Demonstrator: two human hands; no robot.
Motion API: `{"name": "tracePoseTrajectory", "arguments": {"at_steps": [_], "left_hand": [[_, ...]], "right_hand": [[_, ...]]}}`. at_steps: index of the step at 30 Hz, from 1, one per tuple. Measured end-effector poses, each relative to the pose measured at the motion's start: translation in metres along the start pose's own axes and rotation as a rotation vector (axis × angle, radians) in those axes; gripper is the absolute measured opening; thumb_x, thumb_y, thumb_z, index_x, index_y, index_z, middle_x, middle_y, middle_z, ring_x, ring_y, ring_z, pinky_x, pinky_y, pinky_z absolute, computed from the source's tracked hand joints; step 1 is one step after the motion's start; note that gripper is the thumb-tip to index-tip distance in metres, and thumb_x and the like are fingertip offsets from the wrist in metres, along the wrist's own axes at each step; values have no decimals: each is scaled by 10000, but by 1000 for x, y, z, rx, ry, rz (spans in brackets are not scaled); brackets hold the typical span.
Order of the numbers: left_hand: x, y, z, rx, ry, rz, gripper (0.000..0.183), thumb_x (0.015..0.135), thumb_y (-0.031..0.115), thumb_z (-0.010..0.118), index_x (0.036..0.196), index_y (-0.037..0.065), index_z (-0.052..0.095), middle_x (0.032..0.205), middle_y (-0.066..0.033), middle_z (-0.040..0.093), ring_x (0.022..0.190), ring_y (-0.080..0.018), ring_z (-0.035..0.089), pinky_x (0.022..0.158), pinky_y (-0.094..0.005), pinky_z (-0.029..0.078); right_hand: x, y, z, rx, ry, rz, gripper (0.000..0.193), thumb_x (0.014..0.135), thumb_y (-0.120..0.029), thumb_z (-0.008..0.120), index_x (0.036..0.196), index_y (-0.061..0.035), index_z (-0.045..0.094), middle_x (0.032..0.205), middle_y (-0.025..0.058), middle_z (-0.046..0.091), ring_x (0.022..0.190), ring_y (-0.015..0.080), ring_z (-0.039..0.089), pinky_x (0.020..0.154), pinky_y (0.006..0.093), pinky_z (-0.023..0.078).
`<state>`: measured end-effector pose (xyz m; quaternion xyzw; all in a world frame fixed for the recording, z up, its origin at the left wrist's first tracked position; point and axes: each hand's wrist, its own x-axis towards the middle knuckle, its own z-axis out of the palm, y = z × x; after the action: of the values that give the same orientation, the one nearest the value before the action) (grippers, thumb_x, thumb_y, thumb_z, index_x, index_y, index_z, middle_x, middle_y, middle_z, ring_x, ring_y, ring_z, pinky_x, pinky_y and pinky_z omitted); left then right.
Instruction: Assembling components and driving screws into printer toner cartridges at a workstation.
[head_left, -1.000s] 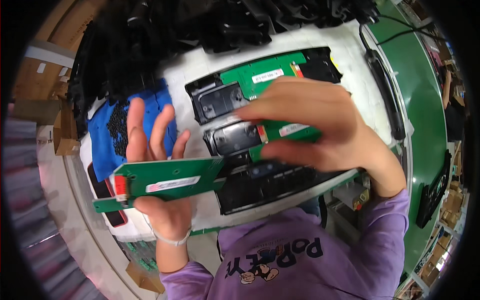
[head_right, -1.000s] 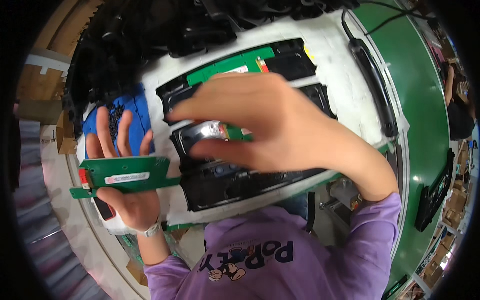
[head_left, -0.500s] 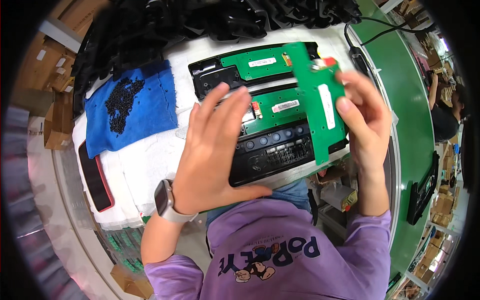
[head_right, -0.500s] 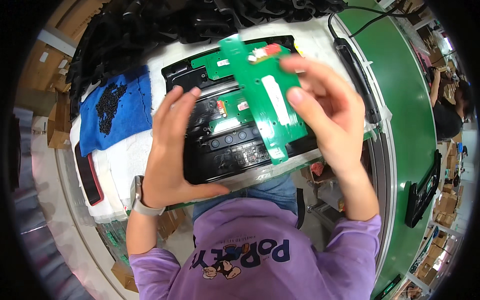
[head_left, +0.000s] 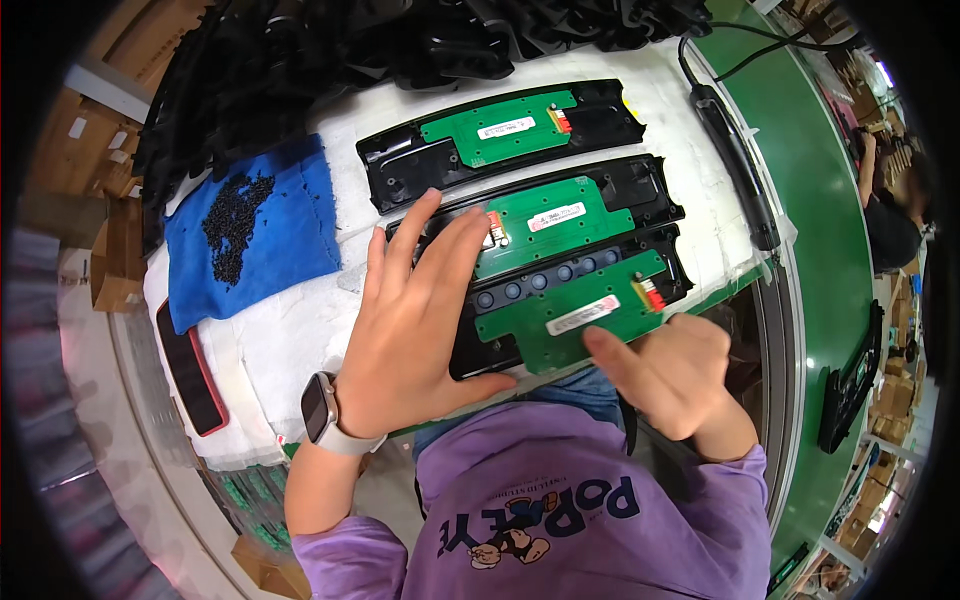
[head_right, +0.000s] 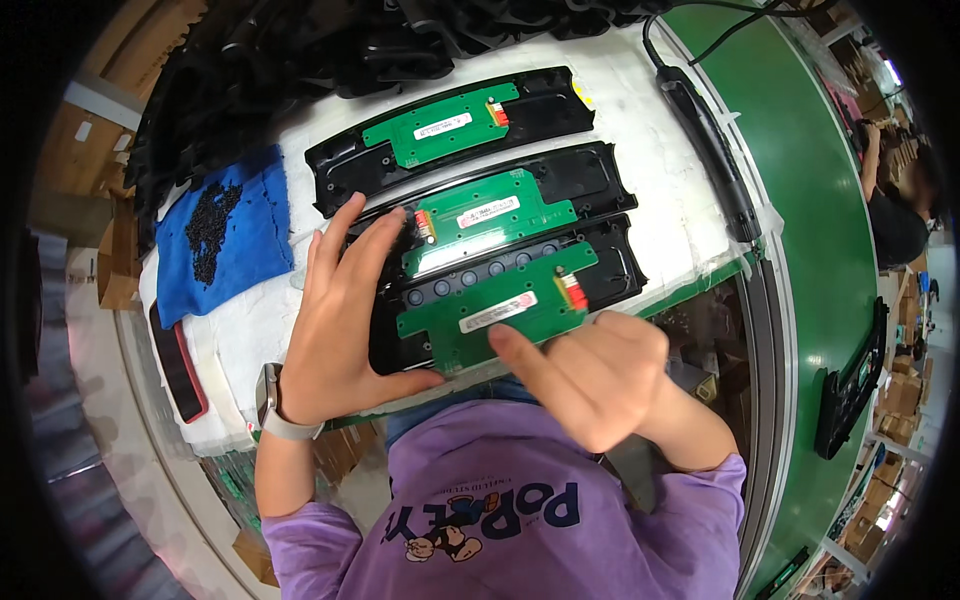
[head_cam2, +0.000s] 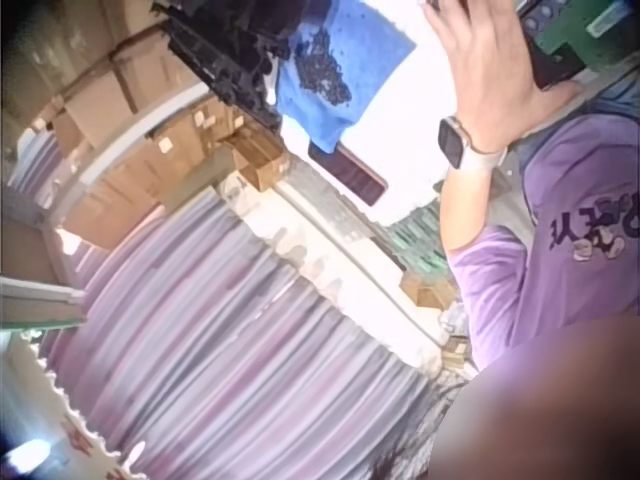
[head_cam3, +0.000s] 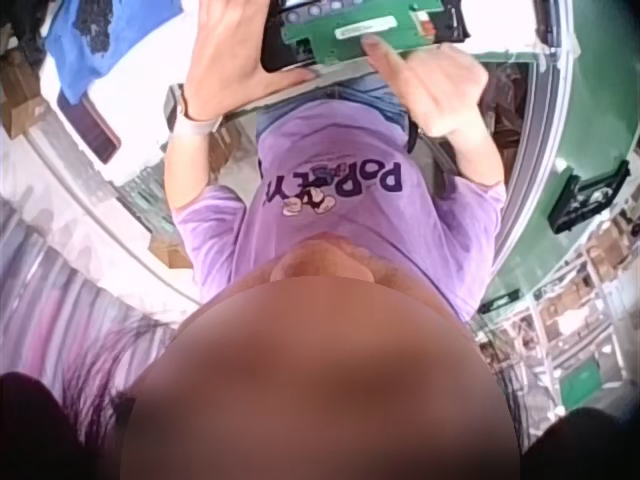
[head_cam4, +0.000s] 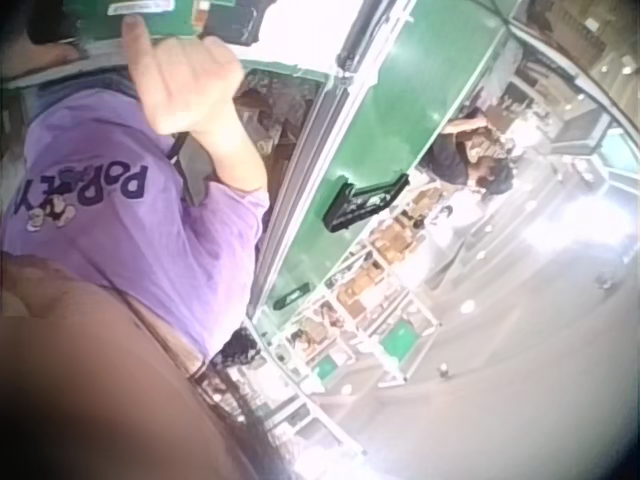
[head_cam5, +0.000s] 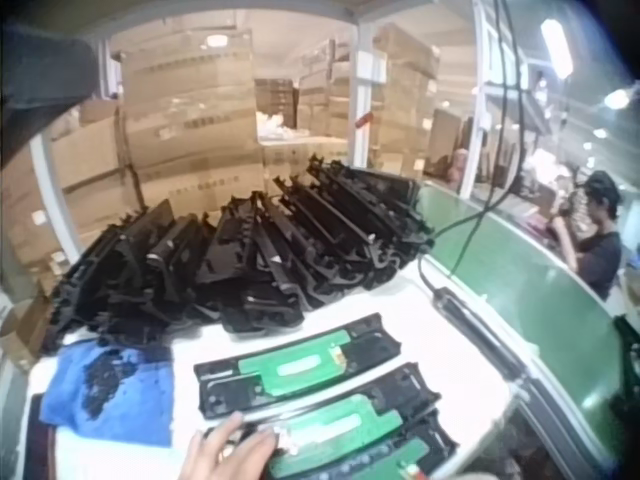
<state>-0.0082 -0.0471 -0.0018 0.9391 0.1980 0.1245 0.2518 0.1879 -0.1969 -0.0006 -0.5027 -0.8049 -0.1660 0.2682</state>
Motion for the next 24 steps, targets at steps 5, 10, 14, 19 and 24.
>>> {"name": "tracePoseTrajectory", "arguments": {"at_steps": [5, 10, 14, 19, 24], "left_hand": [[-1, -2, 2, 8, -10, 7, 1101, 448, 340, 845, 1367, 53, 311, 1324, -160, 430, 1316, -411, 236, 1031, -604, 169], [-1, -3, 3, -4, 5, 15, 1057, 457, 357, 839, 1348, 59, 354, 1328, -143, 433, 1312, -408, 246, 1028, -598, 175], [0, -1, -2, 46, 9, 39, 908, 494, 377, 821, 1276, 85, 466, 1324, -131, 441, 1296, -402, 283, 1010, -594, 210], [-3, -5, -3, 108, -59, 246, 538, 594, 368, 768, 1045, 107, 636, 1225, -119, 530, 1199, -399, 428, 973, -569, 293], [-3, -4, 0, 62, -23, 251, 497, 604, 346, 767, 1012, 92, 642, 1198, -133, 539, 1157, -377, 478, 947, -532, 350]], "right_hand": [[-2, -3, 24, -64, -2, -8, 483, 463, -58, 560, 923, 53, 661, 500, -52, 332, 390, 63, 342, 367, 222, 234], [-10, -1, 33, -23, 12, 59, 396, 601, -14, 697, 991, 32, 648, 514, -33, 341, 375, 93, 321, 359, 243, 227], [-5, -6, 26, 23, -100, 166, 357, 613, -42, 712, 961, 7, 648, 508, -25, 368, 373, 116, 363, 358, 258, 267], [0, 1, 19, 131, -227, 249, 280, 686, -107, 691, 930, 16, 631, 521, 0, 435, 401, 152, 467, 377, 289, 358], [-4, -1, 26, 169, -199, 226, 290, 678, -77, 693, 942, 17, 620, 515, 3, 426, 399, 152, 462, 375, 282, 359]]}}
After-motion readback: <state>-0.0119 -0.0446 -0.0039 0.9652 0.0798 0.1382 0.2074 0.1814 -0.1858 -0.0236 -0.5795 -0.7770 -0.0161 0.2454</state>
